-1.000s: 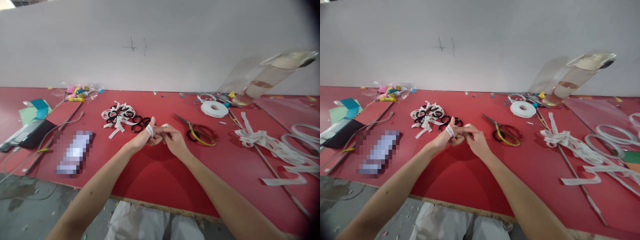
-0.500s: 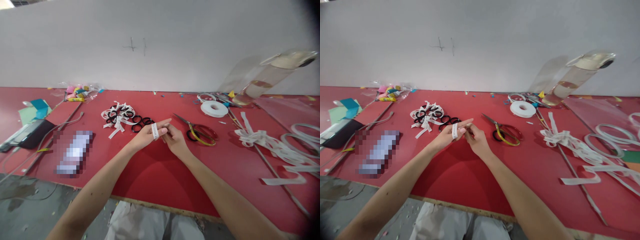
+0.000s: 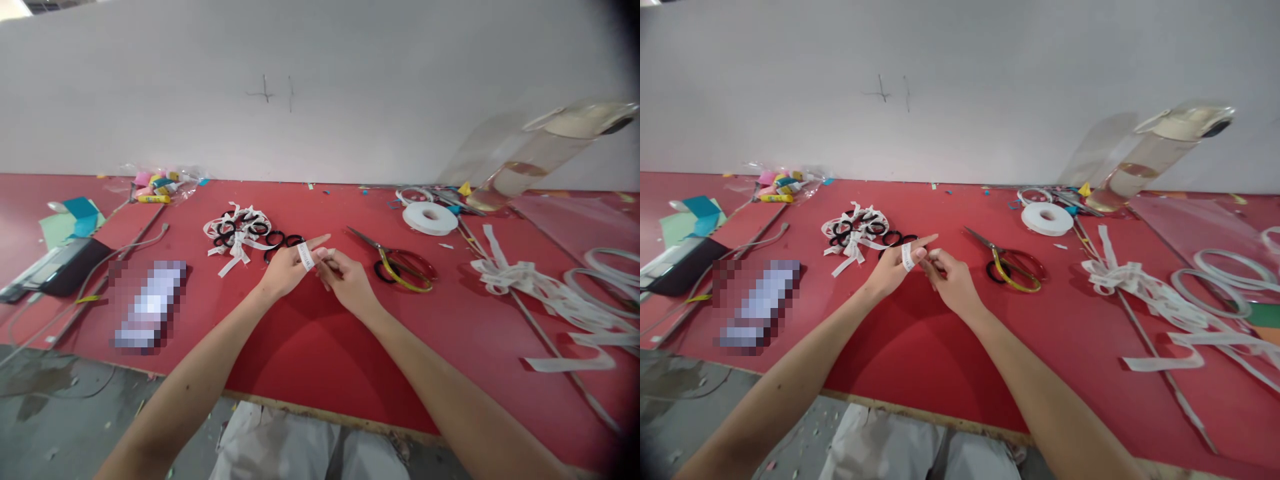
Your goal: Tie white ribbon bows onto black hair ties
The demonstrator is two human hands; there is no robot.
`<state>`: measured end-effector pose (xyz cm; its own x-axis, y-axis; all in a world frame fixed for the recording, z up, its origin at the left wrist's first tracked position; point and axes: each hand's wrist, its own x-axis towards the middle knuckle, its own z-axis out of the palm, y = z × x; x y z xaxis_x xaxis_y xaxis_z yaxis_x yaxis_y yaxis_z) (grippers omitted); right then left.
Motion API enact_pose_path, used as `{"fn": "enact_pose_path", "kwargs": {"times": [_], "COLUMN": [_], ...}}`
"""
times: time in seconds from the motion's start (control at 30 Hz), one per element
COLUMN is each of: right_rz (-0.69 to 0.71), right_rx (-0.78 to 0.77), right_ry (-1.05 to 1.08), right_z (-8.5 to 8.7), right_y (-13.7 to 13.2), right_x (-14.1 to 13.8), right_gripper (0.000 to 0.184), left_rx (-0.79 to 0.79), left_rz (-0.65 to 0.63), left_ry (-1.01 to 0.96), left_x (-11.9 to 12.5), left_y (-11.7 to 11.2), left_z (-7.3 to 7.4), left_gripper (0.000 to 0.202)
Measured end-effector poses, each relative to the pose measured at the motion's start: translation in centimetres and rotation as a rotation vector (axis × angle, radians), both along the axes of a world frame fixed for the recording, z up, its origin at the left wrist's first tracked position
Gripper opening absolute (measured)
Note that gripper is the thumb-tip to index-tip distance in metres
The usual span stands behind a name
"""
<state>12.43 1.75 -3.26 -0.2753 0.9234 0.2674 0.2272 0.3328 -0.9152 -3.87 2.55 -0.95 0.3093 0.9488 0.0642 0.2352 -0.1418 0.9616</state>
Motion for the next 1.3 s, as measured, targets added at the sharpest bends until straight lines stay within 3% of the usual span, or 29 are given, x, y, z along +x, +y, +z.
{"fn": "enact_pose_path", "kwargs": {"times": [0.13,0.27,0.53,0.87,1.13,1.3], "right_rz": [0.082,0.180,0.230,0.203,0.144,0.141], "right_rx": [-0.068,-0.141,-0.179,-0.292,-0.419,-0.433], "right_ry": [0.063,0.194,0.188,0.481,0.680,0.710], "right_z": [0.1,0.3,0.5,1.0,1.6,2.1], "right_y": [-0.6,-1.0,-1.1,-0.8,-0.5,-0.6], "right_x": [-0.4,-0.6,-0.6,-0.4,-0.1,0.0], "right_gripper": [0.035,0.034,0.029,0.028,0.029,0.027], "left_rx": [0.125,0.122,0.114,0.229,0.246,0.222], "left_rz": [0.054,0.116,0.160,0.010,-0.017,-0.032], "left_ry": [0.044,0.143,0.383,0.836,0.867,0.730], "left_x": [-0.2,-0.3,-0.4,-0.4,-0.1,-0.1], "left_y": [0.4,0.8,1.0,0.8,0.9,1.1], "left_z": [-0.3,-0.4,-0.4,0.0,-0.6,-0.9], "left_gripper": [0.054,0.055,0.049,0.044,0.028,0.030]}}
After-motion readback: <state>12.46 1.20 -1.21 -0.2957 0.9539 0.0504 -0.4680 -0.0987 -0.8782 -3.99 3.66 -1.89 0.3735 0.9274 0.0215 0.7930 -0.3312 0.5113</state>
